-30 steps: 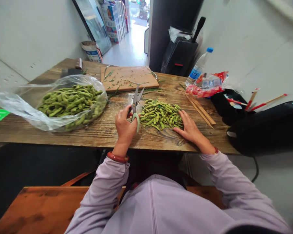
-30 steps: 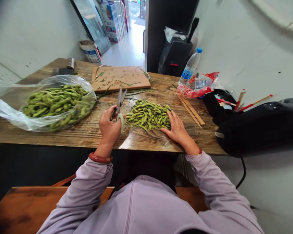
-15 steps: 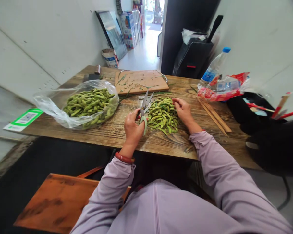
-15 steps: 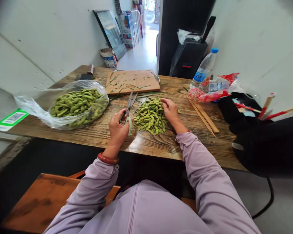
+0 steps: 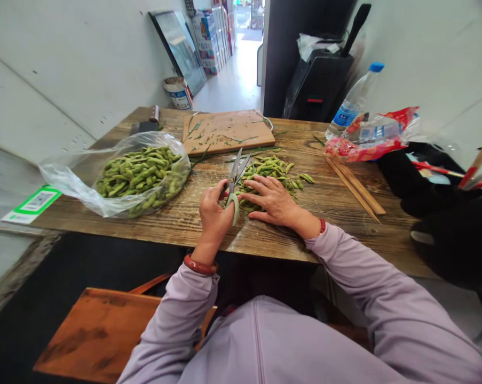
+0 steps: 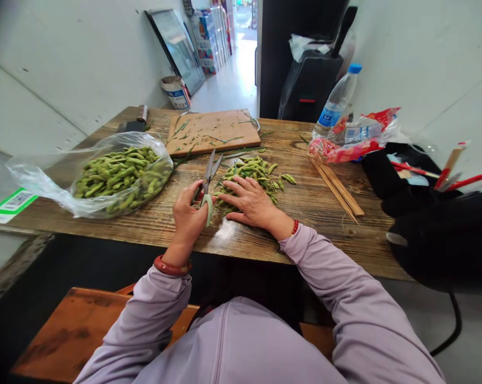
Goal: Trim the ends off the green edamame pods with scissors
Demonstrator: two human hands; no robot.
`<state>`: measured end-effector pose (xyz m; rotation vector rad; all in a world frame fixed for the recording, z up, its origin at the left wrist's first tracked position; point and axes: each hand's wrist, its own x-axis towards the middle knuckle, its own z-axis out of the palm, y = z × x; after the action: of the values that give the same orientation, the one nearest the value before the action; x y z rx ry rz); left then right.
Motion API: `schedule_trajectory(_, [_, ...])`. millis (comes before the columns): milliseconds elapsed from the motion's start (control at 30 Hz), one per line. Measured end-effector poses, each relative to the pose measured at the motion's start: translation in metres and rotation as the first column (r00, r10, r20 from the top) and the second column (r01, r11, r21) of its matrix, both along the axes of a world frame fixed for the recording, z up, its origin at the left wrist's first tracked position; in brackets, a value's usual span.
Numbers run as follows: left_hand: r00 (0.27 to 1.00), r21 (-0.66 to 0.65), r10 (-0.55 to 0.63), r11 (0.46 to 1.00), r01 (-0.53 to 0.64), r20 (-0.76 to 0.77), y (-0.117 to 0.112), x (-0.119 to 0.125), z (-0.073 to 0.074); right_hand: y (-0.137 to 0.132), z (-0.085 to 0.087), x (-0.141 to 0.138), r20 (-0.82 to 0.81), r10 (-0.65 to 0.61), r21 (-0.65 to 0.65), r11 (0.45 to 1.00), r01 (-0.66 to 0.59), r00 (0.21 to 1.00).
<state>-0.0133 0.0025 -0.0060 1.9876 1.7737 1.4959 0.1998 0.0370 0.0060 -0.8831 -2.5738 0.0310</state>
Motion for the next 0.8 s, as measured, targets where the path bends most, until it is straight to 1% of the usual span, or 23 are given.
schedule_trajectory(100, [1.0, -0.006, 0.01, 1.0, -0.01, 0.0, -0.001, 0.0, 0.001, 0.018, -0.005, 0.007, 0.002, 0.008, -0.038, 0.999, -0.008, 1.0])
schedule_trajectory(200, [1.0, -0.013, 0.012, 1.0, -0.011, 0.004, -0.002, 0.0, 0.002, 0.041, -0.01, 0.028, -0.061, -0.035, -0.046, 0.998, 0.032, 0.998])
schedule_trajectory(300, [1.0, -0.012, 0.005, 1.0, -0.005, 0.005, -0.002, 0.001, 0.002, 0.056, -0.014, 0.049, -0.118, -0.137, -0.036, 0.99, 0.133, 0.984])
schedule_trajectory(400, [1.0, -0.013, -0.001, 1.0, 0.001, 0.013, -0.002, 0.002, 0.002, 0.059, -0.014, 0.057, -0.15, -0.268, -0.024, 0.963, 0.267, 0.952])
schedule_trajectory(500, [1.0, -0.009, 0.003, 1.0, -0.002, 0.015, -0.002, 0.002, 0.002, 0.054, -0.009, 0.054, -0.161, -0.346, 0.002, 0.936, 0.351, 0.924])
schedule_trajectory(633, [1.0, -0.007, 0.006, 1.0, -0.006, 0.011, -0.003, 0.002, 0.002, 0.052, 0.005, 0.038, -0.144, -0.359, -0.001, 0.932, 0.362, 0.922])
schedule_trajectory(700, [1.0, -0.013, 0.012, 1.0, -0.012, 0.011, -0.003, 0.002, 0.001, 0.055, 0.011, 0.026, -0.107, -0.325, -0.009, 0.945, 0.326, 0.94])
schedule_trajectory(800, [1.0, -0.013, 0.024, 1.0, -0.024, 0.017, -0.004, 0.002, 0.001, 0.062, 0.012, 0.009, -0.024, -0.19, -0.03, 0.981, 0.19, 0.981])
